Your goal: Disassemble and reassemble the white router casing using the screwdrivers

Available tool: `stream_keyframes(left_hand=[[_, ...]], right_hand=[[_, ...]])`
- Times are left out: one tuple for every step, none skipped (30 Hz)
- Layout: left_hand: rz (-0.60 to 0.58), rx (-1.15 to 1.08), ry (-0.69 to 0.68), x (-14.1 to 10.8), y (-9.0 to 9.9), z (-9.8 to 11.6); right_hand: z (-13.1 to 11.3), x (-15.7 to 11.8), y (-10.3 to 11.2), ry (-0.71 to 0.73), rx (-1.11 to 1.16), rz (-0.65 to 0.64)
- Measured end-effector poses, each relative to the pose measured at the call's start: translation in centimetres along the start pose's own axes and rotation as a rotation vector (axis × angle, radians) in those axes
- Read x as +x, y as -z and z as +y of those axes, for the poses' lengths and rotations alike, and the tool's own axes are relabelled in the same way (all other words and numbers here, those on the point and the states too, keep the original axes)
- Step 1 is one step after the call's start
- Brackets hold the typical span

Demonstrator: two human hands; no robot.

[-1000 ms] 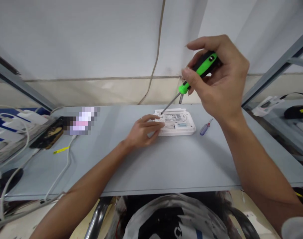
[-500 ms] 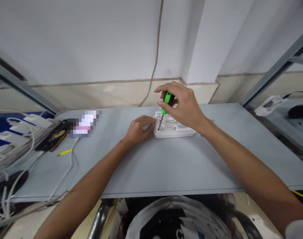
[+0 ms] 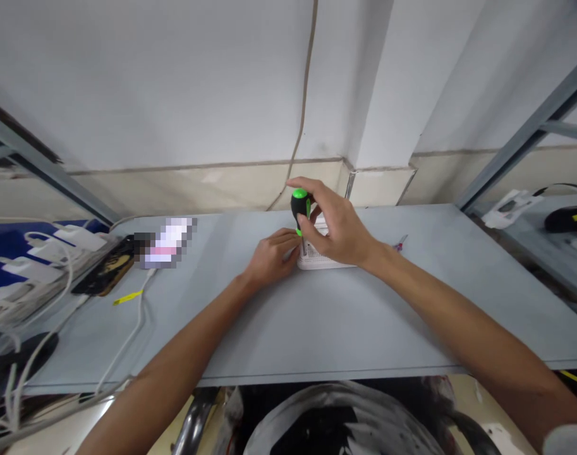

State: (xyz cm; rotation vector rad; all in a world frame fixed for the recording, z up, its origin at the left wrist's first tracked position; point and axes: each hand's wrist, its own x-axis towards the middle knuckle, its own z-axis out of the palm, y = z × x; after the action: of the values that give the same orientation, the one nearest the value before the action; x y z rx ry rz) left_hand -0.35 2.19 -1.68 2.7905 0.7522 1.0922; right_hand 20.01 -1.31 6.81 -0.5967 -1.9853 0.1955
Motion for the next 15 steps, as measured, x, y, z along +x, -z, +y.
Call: stream_keyframes(left_hand=[[-0.002,0.004,-0.004,0.0,0.0,-0.1],[0.003,0.012,-0.007,0.0,-0.1,-0.2],[0.010,0.022,-0.007,0.0,-0.2,-0.2],[0.020,0.035,-0.001,-0.1,-0.3,-0.3],[0.030,0.048,0.009,-0.1,-0.4,-0.4],[0.035,0.057,0.016,-0.1,-0.5,-0.3],[0.035,0.061,0.018,-0.1,-0.5,-0.3],[0.030,0.061,0.015,-0.1,-0.5,-0.2],[0.022,0.060,0.007,-0.1,-0.5,-0.1],[0.016,0.060,-0.006,-0.1,-0.5,0.0],[0.010,0.064,-0.017,-0.1,-0.4,0.1],[0.004,0.071,-0.021,-0.1,-0.4,0.1],[-0.002,0.077,-0.021,0.0,-0.3,0.2],[-0.010,0.079,-0.018,0.0,-0.2,0.2],[-0.019,0.076,-0.015,0.0,-0.1,0.3]], right_hand=[[0.1,0.0,0.0,0.014,-0.009,-0.021],[0.1,0.0,0.1,0.026,-0.020,-0.034],[0.2,0.0,0.1,0.036,-0.036,-0.033],[0.3,0.0,0.1,0.047,-0.057,-0.018],[0.4,0.1,0.1,0.058,-0.082,0.007],[0.6,0.1,0.1,0.069,-0.105,0.033],[0.8,0.1,0.0,0.077,-0.121,0.057],[0.9,0.2,0.0,0.082,-0.127,0.075],[1.1,0.2,0.0,0.081,-0.125,0.085],[1.2,0.2,0.0,0.076,-0.116,0.094],[1.2,0.1,-0.1,0.070,-0.103,0.100],[1.2,0.1,0.0,0.066,-0.086,0.103],[1.2,0.1,0.0,0.063,-0.068,0.102],[1.0,0.1,0.0,0.061,-0.049,0.101],[0.9,0.1,0.1,0.057,-0.034,0.098]])
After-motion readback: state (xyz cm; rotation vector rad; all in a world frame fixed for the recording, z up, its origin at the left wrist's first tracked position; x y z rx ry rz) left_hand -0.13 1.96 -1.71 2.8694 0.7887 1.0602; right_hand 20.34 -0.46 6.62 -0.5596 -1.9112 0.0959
